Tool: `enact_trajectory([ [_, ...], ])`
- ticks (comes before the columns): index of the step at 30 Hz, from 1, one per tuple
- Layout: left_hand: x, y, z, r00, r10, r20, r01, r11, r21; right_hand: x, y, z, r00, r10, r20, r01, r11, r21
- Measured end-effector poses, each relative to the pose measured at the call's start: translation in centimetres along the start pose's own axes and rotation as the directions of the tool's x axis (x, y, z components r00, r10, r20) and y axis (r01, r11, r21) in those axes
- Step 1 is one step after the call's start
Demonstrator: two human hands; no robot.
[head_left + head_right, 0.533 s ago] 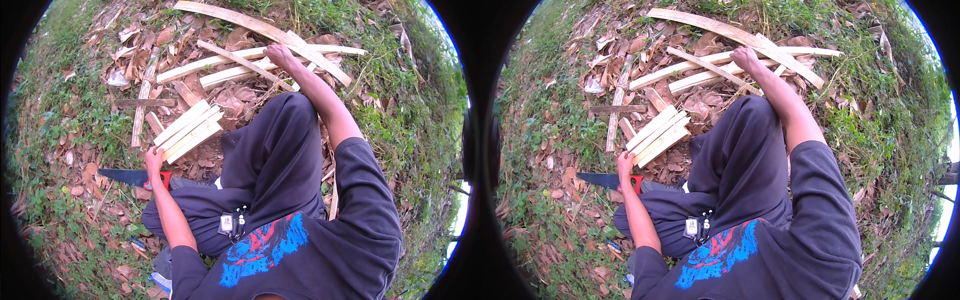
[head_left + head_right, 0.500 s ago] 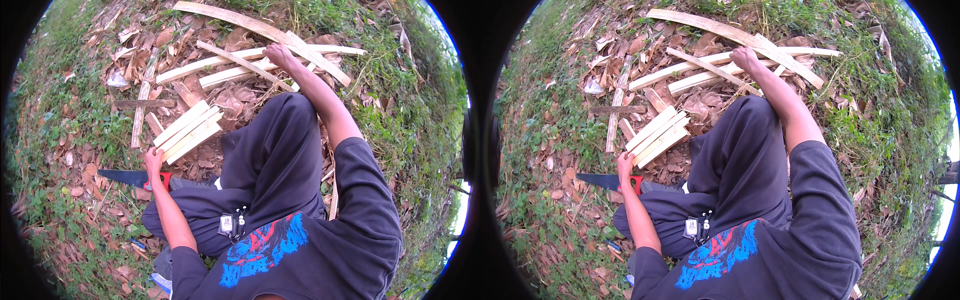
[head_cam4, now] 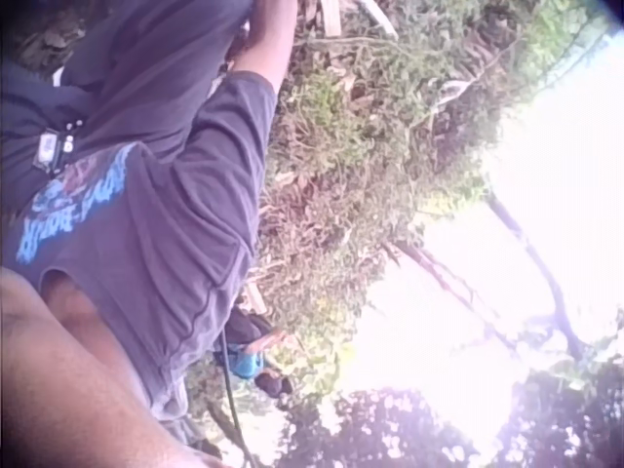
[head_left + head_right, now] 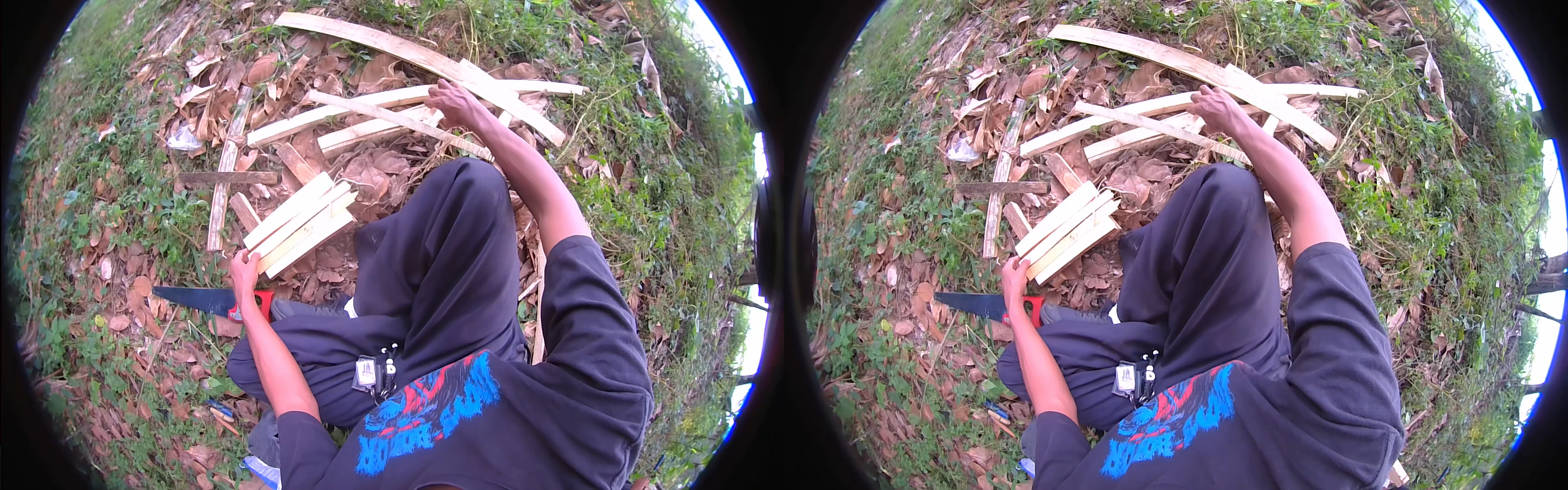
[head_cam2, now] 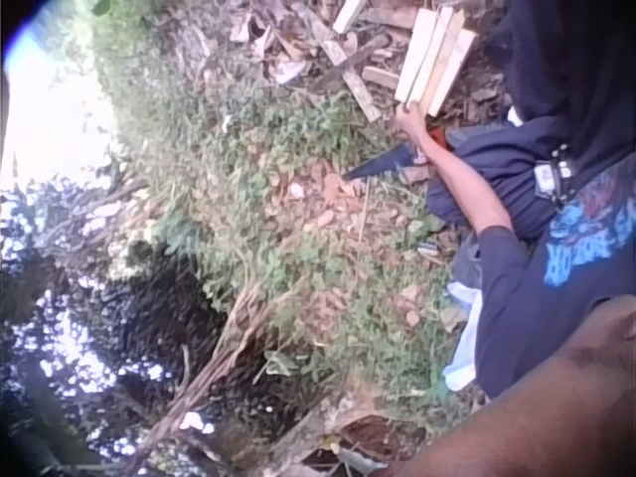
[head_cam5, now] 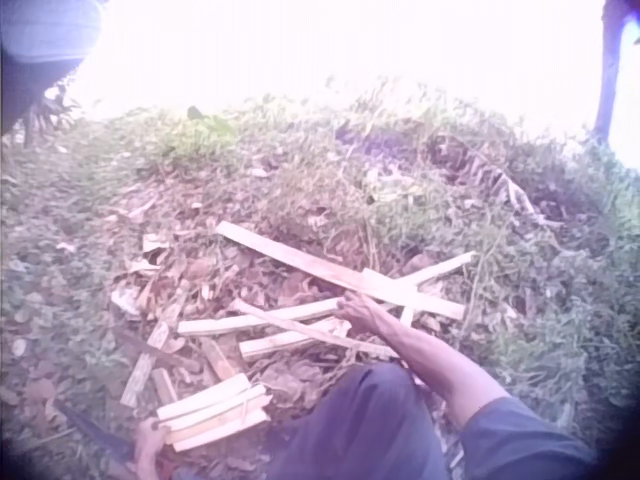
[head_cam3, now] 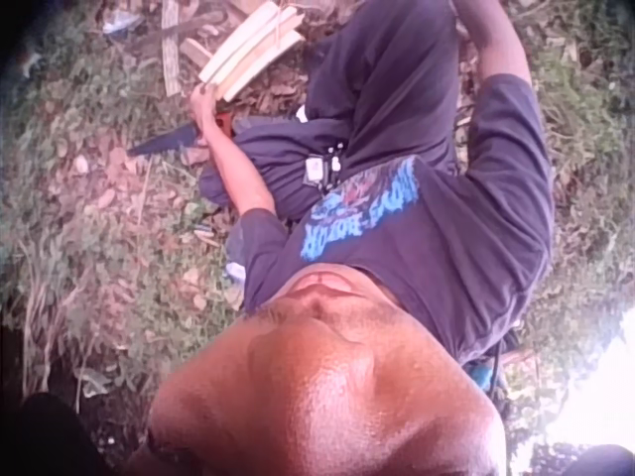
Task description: The person sits on the ground and uses a hand saw to cut thin wooden strips. They align the strips, saw them to length, and stack the cut pieces into a pile.
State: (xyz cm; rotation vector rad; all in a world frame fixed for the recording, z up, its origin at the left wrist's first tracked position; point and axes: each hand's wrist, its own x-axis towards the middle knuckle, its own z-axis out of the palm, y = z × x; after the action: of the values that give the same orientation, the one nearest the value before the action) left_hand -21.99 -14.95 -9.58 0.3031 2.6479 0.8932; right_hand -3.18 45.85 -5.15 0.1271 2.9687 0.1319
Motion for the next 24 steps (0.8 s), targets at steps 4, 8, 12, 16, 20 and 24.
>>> enact_trajectory([
  [4,0.1,-0.8,0.0,1.000,0.030,-0.008,-0.031,0.998,-0.056,-1.8,1.9,-2.2,0.947,-0.071,-0.314,0.135,0.973,0.189],
  [8,-0.2,-0.8,-0.3,1.000,0.009,-0.020,-0.009,1.000,-0.008,-2.8,3.8,-3.9,0.975,0.038,-0.220,0.045,0.932,0.360],
  [12,-0.3,0.8,-0.2,1.000,0.011,-0.005,-0.011,0.999,0.051,-3.9,8.5,-5.2,0.973,0.232,0.007,-0.209,0.861,0.463],
  [16,-0.4,0.6,-0.3,1.000,0.018,-0.016,-0.018,1.000,0.025,-6.3,9.7,-3.7,0.902,0.431,-0.027,-0.396,0.850,0.348],
  [20,-0.1,0.1,-0.3,1.000,0.022,0.004,-0.022,0.999,0.045,-9.8,8.7,1.0,0.781,0.523,-0.341,-0.541,0.840,0.047],
  [24,0.1,-1.1,-0.2,1.000,-0.001,-0.016,0.002,1.000,0.030,-10.8,10.3,2.2,0.700,0.709,0.088,-0.709,0.676,0.200],
])
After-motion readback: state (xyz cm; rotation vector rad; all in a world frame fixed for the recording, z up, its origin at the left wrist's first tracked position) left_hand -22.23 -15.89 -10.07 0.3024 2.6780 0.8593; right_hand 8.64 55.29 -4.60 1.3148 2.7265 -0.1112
